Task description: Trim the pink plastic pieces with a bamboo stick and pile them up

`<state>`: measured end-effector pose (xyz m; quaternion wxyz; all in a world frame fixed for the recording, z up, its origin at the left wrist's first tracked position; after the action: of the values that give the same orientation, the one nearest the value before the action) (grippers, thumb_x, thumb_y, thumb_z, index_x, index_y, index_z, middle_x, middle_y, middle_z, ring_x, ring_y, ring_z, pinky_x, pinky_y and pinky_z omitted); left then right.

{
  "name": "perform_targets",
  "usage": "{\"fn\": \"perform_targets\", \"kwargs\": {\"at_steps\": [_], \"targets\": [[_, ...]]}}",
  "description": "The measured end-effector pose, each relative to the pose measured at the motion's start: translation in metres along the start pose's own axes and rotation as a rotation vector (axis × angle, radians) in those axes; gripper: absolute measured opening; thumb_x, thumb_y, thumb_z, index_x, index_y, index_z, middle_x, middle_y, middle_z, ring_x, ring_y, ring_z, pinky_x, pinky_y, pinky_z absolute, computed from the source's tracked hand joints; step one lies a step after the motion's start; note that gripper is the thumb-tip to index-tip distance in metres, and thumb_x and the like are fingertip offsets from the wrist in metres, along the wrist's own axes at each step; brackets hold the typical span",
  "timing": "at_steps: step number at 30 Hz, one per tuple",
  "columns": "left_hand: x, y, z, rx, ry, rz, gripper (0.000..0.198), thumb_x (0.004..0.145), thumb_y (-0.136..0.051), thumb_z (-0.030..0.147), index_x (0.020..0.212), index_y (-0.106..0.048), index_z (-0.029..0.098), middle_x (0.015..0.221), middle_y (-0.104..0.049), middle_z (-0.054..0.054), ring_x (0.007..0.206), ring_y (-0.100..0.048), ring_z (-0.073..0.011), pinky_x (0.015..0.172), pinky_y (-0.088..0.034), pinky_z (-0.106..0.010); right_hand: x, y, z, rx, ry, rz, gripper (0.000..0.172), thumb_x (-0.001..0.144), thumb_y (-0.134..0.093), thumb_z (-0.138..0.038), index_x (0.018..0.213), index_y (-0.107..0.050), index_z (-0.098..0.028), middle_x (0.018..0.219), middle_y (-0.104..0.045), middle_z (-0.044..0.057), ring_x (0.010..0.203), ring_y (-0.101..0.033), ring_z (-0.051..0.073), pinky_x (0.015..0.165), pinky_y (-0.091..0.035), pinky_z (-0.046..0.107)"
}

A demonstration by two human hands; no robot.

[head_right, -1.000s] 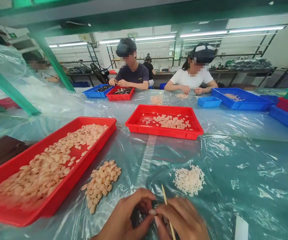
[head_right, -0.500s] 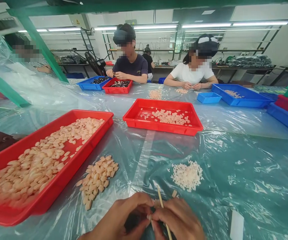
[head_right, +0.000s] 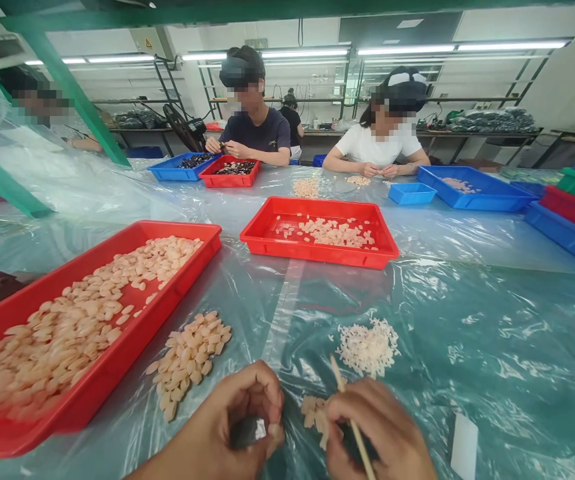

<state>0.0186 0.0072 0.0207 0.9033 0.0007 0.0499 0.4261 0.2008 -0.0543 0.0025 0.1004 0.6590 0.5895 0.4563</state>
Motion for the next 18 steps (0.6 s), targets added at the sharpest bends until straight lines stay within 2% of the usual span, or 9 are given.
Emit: {"fn": "perform_targets", "kwargs": {"at_steps": [5, 7, 9, 11, 14, 16, 18], "targets": [[0.001, 0.004, -0.001, -0.16, 0.133, -0.118, 0.025, 0.066, -0.065, 0.008, 0.08, -0.048, 0.017, 0.078, -0.057, 0.0, 0.066, -0.056, -0.011, 0.065, -0.045, -0.023, 0.005, 0.017, 0.028, -0.344, -0.029, 0.178, 0.005, 0.087, -0.051, -0.02, 0.085, -0.054, -0.023, 0.076, -0.063, 0.002, 0.066, -0.061, 0.019, 0.059, -0.046, 0.03], [0.002, 0.004, -0.002, -0.153, 0.152, -0.126, 0.025, 0.066, -0.066, 0.01, 0.08, -0.047, 0.017, 0.078, -0.058, 0.0, 0.065, -0.057, -0.011, 0.064, -0.045, -0.023, 0.004, 0.018, 0.036, -0.459, -0.068, 0.188, 0.012, 0.09, -0.046, -0.024, 0.089, -0.057, -0.022, 0.079, -0.066, 0.005, 0.069, -0.064, 0.023, 0.062, -0.049, 0.036], [0.002, 0.003, -0.003, -0.021, 0.137, -0.083, 0.018, 0.066, -0.063, 0.009, 0.075, -0.05, 0.016, 0.073, -0.058, 0.001, 0.063, -0.055, -0.0108, 0.062, -0.044, -0.021, 0.003, 0.018, 0.039, -0.503, -0.111, 0.178, 0.02, 0.092, -0.041, -0.026, 0.098, -0.06, -0.021, 0.088, -0.069, 0.007, 0.076, -0.066, 0.025, 0.065, -0.052, 0.039], [0.002, 0.002, -0.004, 0.186, 0.122, -0.062, 0.013, 0.065, -0.058, 0.004, 0.07, -0.056, 0.015, 0.067, -0.057, 0.001, 0.061, -0.053, -0.0104, 0.056, -0.042, -0.018, 0.001, 0.018, 0.035, -0.436, -0.138, 0.168, 0.025, 0.094, -0.041, -0.026, 0.111, -0.059, -0.022, 0.1, -0.07, 0.007, 0.086, -0.068, 0.024, 0.068, -0.055, 0.034], [0.0, -0.001, -0.009, 0.409, 0.086, -0.163, 0.021, 0.062, -0.054, -0.002, 0.07, -0.065, 0.014, 0.067, -0.059, 0.001, 0.057, -0.052, -0.0091, 0.049, -0.037, -0.014, -0.002, 0.015, 0.02, -0.204, -0.161, 0.14, 0.032, 0.094, -0.045, -0.027, 0.125, -0.054, -0.028, 0.104, -0.071, 0.002, 0.09, -0.07, 0.018, 0.062, -0.057, 0.018], [-0.001, -0.002, -0.014, 0.496, 0.014, -0.219, 0.027, 0.06, -0.055, -0.005, 0.075, -0.069, 0.013, 0.07, -0.062, -0.001, 0.056, -0.053, -0.009, 0.05, -0.039, -0.014, -0.003, 0.012, 0.007, -0.012, -0.148, 0.132, 0.03, 0.093, -0.049, -0.027, 0.123, -0.057, -0.032, 0.097, -0.073, 0.001, 0.085, -0.071, 0.017, 0.059, -0.056, 0.017], [-0.002, -0.003, -0.017, 0.571, -0.052, -0.239, 0.031, 0.06, -0.055, -0.006, 0.08, -0.071, 0.013, 0.073, -0.065, -0.002, 0.058, -0.054, -0.01, 0.053, -0.04, -0.015, -0.005, 0.006, -0.005, 0.178, -0.135, 0.165, 0.018, 0.094, -0.05, -0.031, 0.103, -0.065, -0.032, 0.085, -0.072, 0.001, 0.076, -0.07, 0.019, 0.058, -0.055, 0.021]]}}
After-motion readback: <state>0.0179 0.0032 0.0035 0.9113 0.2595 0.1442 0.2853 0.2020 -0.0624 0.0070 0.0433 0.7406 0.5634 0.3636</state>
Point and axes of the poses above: each hand's wrist, its own x-axis towards the middle knuckle, its own y-axis out of the back of the hand, z = x × y, the point moved 1 cm from there along x, towards the middle knuckle
